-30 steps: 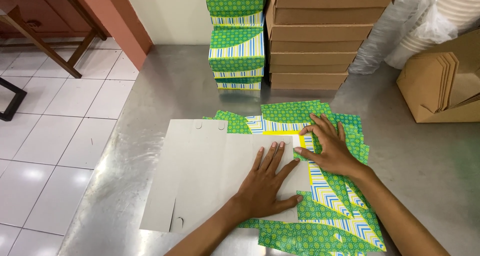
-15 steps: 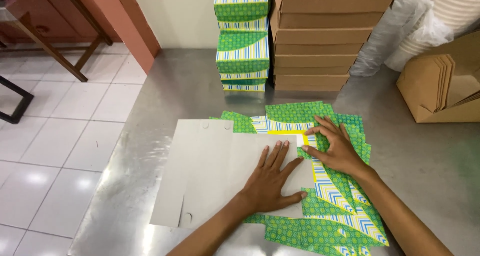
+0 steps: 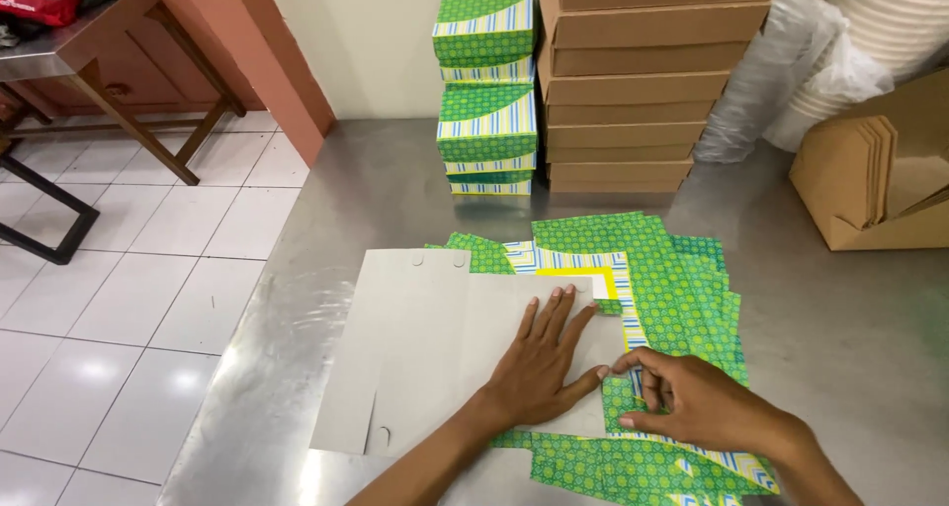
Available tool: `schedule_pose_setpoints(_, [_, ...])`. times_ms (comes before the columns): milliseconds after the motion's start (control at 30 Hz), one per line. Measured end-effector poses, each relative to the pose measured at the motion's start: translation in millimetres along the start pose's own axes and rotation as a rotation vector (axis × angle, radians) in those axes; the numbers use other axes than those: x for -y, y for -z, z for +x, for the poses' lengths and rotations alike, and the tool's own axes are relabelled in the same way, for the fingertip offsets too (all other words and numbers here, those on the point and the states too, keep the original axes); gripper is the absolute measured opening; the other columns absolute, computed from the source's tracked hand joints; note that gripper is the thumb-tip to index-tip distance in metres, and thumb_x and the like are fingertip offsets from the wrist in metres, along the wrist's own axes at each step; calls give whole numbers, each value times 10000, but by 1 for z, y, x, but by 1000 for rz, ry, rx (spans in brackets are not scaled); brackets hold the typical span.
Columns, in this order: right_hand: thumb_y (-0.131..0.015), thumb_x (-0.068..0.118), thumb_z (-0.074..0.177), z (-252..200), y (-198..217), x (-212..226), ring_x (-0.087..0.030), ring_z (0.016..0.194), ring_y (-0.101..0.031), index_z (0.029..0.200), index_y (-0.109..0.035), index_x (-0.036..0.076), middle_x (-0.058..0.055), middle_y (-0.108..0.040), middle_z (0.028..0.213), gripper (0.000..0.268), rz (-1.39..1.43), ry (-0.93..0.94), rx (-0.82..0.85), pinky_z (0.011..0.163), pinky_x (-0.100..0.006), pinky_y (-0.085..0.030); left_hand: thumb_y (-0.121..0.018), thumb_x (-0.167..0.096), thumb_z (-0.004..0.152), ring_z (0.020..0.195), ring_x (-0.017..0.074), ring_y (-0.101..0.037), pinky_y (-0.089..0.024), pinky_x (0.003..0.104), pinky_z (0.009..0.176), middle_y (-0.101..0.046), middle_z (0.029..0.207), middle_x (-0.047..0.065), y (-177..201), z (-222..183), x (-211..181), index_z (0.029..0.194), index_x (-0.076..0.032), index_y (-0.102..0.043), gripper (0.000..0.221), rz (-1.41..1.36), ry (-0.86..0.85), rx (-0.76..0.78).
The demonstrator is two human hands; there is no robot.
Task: The person folds a flat, patterned cardboard sheet into a small rectangular box by hand, tucking flaps and securing tabs. After completing one box, they place it on a stack of finished boxes and begin folding another sheet.
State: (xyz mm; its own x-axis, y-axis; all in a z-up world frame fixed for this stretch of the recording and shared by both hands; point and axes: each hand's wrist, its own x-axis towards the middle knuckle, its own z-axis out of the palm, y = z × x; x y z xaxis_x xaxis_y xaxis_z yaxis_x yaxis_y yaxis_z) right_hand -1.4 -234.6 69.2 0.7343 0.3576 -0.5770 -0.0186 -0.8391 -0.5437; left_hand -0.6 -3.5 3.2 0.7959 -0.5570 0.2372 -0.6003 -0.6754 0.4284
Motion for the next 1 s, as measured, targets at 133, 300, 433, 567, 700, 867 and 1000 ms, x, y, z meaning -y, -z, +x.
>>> schedule_pose_setpoints(133, [-863,439,852,8,-6,-10,-68,620,-591,1333,-592,405,102,-656,711,553,-156,38,-49,627,-269,-453,-326,-526,1058,1590,396,-80,-7,547,1255,-129,1690,294,5,2,-2,1480,-77,-374,618,-53,-13,-13])
schedule_pose_setpoints(300, [-829,282,887,2,-9,-2,-63,477,-484,960,-915,243,58,-597,508,120,64,179,-121,558,-259,-385,-305,-499,1074,1590,384,-72,4,541,1251,-107,1700,264,5,3,-2,1489,-144,-404,555,-40,1,7])
schedule_pose_setpoints(433, [-821,319,869,-8,-14,12,-44,373,-399,1081,-927,317,48,-729,467,238,50,142,-125,505,-212,-373,-273,-498,1088,1559,404,-202,-89,543,1247,-234,1664,271,2,6,0,1587,-168,-324,601,-30,10,-34])
schedule_pose_setpoints(567, [-767,381,867,-2,-32,6,-50,545,-616,1063,-881,353,147,-881,848,229,-84,316,-153,568,-260,-468,-268,-533,1073,1529,422,-234,-99,569,1236,-250,1645,270,-2,8,0,1589,-152,-331,644,-18,46,-39])
schedule_pose_setpoints(700, [-755,603,854,5,-59,0,-123,709,-728,848,-848,293,147,-797,797,323,-295,441,-387,632,-375,-550,-257,-561,1064,1494,461,-273,-109,593,1223,-304,1613,293,-7,12,-5,1626,-197,-265,669,-64,124,-70])
schedule_pose_setpoints(867, [-722,391,920,13,-90,-5,-164,690,-649,868,-688,219,49,-660,806,183,-386,569,-626,535,-376,-550,-282,-482,1082,1463,409,-328,-163,606,1201,-415,1519,266,-11,16,-8,1528,-78,-427,619,-102,143,-194])
schedule_pose_setpoints(1000, [-692,329,929,11,-99,0,-205,852,-598,975,-688,187,-10,-578,904,149,-386,540,-712,639,-393,-550,-288,-485,1074,1489,397,-304,-172,597,1201,-394,1546,246,-7,19,-8,1515,-49,-419,634,-181,189,-206])
